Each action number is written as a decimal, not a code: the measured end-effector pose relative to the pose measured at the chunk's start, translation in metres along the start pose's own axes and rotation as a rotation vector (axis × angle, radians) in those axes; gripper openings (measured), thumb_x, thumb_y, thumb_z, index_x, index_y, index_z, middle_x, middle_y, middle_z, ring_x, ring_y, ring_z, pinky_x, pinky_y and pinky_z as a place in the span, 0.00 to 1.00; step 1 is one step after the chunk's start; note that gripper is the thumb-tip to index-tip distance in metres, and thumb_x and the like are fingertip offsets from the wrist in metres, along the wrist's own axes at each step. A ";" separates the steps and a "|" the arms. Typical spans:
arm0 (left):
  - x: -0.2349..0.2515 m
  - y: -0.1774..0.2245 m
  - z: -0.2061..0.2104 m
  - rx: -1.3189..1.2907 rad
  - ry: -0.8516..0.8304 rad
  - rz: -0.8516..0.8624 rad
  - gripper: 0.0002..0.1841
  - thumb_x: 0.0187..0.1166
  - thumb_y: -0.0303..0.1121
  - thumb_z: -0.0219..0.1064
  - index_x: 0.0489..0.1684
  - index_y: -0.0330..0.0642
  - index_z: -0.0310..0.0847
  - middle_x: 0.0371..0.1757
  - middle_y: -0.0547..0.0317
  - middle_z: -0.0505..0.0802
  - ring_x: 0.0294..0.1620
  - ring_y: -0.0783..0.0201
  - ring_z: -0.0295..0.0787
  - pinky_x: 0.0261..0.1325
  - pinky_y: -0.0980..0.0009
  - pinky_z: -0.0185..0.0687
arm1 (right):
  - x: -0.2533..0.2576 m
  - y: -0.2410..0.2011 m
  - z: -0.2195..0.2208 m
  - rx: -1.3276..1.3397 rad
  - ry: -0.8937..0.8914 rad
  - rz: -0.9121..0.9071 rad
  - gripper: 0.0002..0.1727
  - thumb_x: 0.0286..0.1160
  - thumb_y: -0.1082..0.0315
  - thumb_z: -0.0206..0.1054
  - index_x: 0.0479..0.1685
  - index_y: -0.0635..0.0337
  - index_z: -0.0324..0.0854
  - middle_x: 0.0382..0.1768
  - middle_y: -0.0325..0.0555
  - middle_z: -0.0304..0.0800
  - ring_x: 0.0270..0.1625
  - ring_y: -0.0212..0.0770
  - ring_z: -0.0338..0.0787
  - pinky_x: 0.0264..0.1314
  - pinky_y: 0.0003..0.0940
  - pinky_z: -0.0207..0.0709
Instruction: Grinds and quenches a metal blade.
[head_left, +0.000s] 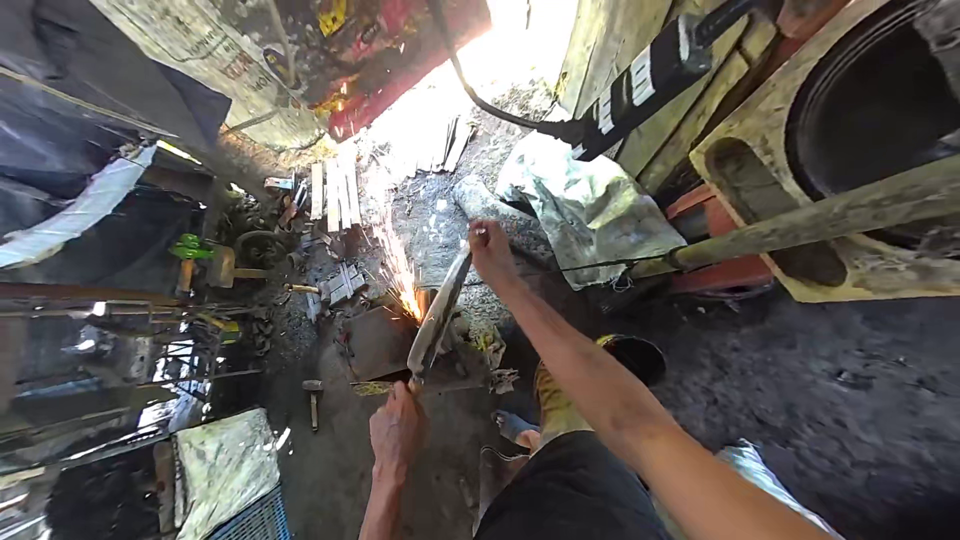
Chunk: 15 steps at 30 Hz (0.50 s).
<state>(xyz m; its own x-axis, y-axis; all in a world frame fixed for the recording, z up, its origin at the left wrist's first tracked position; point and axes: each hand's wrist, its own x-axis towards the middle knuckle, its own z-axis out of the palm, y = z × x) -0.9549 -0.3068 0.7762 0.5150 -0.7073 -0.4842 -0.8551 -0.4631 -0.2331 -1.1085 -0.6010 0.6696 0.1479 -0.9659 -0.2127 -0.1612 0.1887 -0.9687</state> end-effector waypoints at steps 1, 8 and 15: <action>-0.019 -0.014 0.004 0.001 -0.048 -0.038 0.21 0.80 0.45 0.61 0.65 0.42 0.80 0.47 0.47 0.95 0.45 0.45 0.95 0.47 0.43 0.88 | -0.022 0.003 0.013 0.021 -0.032 0.017 0.23 0.91 0.57 0.55 0.75 0.63 0.71 0.53 0.58 0.88 0.50 0.51 0.91 0.55 0.52 0.87; -0.067 -0.031 -0.021 0.023 -0.158 -0.097 0.20 0.76 0.43 0.64 0.62 0.44 0.79 0.40 0.50 0.95 0.43 0.47 0.96 0.45 0.45 0.88 | -0.056 0.001 0.044 -0.006 -0.182 0.070 0.22 0.89 0.58 0.58 0.71 0.66 0.76 0.58 0.62 0.85 0.59 0.56 0.87 0.64 0.56 0.83; 0.034 0.035 -0.067 0.144 -0.093 0.054 0.23 0.77 0.43 0.62 0.68 0.44 0.75 0.43 0.47 0.94 0.46 0.44 0.95 0.46 0.45 0.89 | 0.065 0.032 0.000 0.090 -0.057 0.292 0.21 0.86 0.59 0.61 0.69 0.63 0.78 0.56 0.58 0.91 0.58 0.52 0.91 0.64 0.55 0.82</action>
<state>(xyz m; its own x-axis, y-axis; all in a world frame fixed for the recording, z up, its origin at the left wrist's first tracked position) -0.9635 -0.3830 0.8085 0.4662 -0.6733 -0.5739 -0.8844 -0.3396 -0.3201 -1.1045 -0.6579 0.6250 0.1625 -0.8574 -0.4884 -0.1180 0.4745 -0.8723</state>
